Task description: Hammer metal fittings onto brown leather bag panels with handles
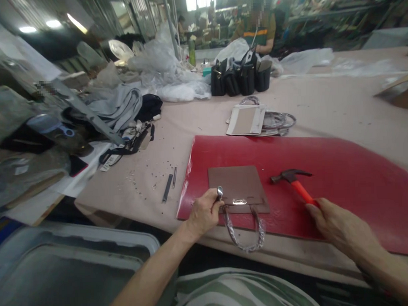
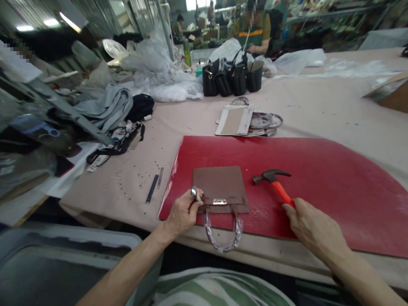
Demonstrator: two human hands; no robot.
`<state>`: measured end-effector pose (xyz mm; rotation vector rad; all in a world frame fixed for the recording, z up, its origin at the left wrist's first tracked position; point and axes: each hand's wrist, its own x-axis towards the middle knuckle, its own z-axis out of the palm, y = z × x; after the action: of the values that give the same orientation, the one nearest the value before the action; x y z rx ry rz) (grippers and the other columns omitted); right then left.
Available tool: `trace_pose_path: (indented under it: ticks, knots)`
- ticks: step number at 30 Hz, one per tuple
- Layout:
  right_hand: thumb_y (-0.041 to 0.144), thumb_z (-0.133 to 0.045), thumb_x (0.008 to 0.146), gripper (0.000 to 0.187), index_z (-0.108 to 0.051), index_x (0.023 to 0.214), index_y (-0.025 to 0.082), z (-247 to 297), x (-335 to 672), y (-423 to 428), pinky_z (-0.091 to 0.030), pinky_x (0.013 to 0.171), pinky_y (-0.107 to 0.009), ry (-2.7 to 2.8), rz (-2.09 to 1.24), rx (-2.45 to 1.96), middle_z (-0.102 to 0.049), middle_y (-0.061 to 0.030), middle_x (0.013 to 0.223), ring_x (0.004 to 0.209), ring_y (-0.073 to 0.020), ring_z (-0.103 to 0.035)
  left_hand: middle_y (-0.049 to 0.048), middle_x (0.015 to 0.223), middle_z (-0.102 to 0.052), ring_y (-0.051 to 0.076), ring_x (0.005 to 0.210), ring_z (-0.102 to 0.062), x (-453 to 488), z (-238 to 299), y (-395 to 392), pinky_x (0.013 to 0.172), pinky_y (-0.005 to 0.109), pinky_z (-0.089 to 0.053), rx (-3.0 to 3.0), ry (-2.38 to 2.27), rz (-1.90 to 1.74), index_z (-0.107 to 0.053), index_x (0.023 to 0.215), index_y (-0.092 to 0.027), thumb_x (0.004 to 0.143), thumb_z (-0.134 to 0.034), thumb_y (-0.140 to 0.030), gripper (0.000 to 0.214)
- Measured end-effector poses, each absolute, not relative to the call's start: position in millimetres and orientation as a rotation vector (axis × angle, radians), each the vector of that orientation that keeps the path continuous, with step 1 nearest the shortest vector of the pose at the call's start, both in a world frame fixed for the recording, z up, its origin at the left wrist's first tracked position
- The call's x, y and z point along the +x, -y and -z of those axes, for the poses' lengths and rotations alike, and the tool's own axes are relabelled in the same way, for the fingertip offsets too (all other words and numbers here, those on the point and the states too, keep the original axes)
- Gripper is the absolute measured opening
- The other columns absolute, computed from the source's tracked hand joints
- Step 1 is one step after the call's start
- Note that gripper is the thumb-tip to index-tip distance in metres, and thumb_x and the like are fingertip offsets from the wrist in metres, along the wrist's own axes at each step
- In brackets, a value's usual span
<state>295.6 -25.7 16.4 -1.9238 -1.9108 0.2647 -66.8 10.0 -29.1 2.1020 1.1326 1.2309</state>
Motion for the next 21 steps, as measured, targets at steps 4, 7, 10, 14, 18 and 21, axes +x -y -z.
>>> trace_pose_path:
  ticks: [4,7,10,14,18,21]
  knots:
    - [0.046,-0.042,0.100,0.037,-0.064,0.109,0.017,-5.2,257.6,22.5,-0.051,0.079,-0.049,2.046,0.064,-1.759,-0.066,-0.0215,0.115,0.100,-0.0353,-0.064,0.0103,0.103,-0.071,0.023,0.097,-0.071,-67.0,26.9,-10.7,0.086,0.035,-0.060,2.130,-1.119,-1.219,-0.060,0.104,-0.019,0.091,-0.053,-0.009,0.018]
    - [0.043,-0.049,0.100,0.039,-0.060,0.124,0.016,7.1,217.7,17.1,-0.050,0.096,-0.050,2.184,0.017,-1.498,-0.063,-0.0178,0.130,0.116,-0.0330,-0.061,0.0101,0.105,-0.072,0.023,0.099,-0.072,-68.1,24.9,-11.4,0.088,0.035,-0.061,2.151,-1.137,-1.195,-0.062,0.105,-0.019,0.091,-0.054,-0.009,0.018]
    - [0.039,-0.050,0.100,0.037,-0.059,0.128,0.017,23.7,189.9,16.9,-0.048,0.099,-0.052,2.207,0.002,-1.469,-0.062,-0.0157,0.133,0.120,-0.0338,-0.057,0.0112,0.108,-0.073,0.023,0.102,-0.072,-70.3,22.8,-10.5,0.090,0.036,-0.062,2.199,-1.124,-1.190,-0.063,0.106,-0.018,0.092,-0.054,-0.009,0.019]
    - [0.036,-0.052,0.098,0.038,-0.058,0.128,0.015,34.3,178.0,21.5,-0.047,0.099,-0.053,2.135,0.037,-1.555,-0.059,-0.0176,0.136,0.122,-0.0359,-0.055,0.0136,0.116,-0.074,0.024,0.114,-0.071,-73.0,25.2,-6.4,0.098,0.039,-0.060,2.325,-1.008,-1.211,-0.065,0.109,-0.017,0.093,-0.054,-0.009,0.021]
    - [0.041,-0.060,0.091,0.052,-0.054,0.132,0.009,31.6,174.9,25.1,-0.045,0.102,-0.054,2.030,0.067,-1.688,-0.055,-0.0234,0.140,0.126,-0.0395,-0.052,0.0105,0.107,-0.077,0.022,0.102,-0.075,-76.3,29.5,-4.4,0.092,0.036,-0.063,2.027,-1.238,-1.337,-0.069,0.104,-0.018,0.094,-0.058,-0.014,0.015]
    - [0.042,-0.063,0.089,0.054,-0.054,0.131,0.009,28.6,171.7,26.4,-0.042,0.104,-0.056,2.013,0.058,-1.767,-0.054,-0.0234,0.141,0.127,-0.0404,-0.051,0.0094,0.105,-0.078,0.022,0.100,-0.075,-79.4,24.1,-7.6,0.090,0.036,-0.063,1.851,-1.325,-1.309,-0.071,0.104,-0.017,0.095,-0.061,-0.019,0.014]
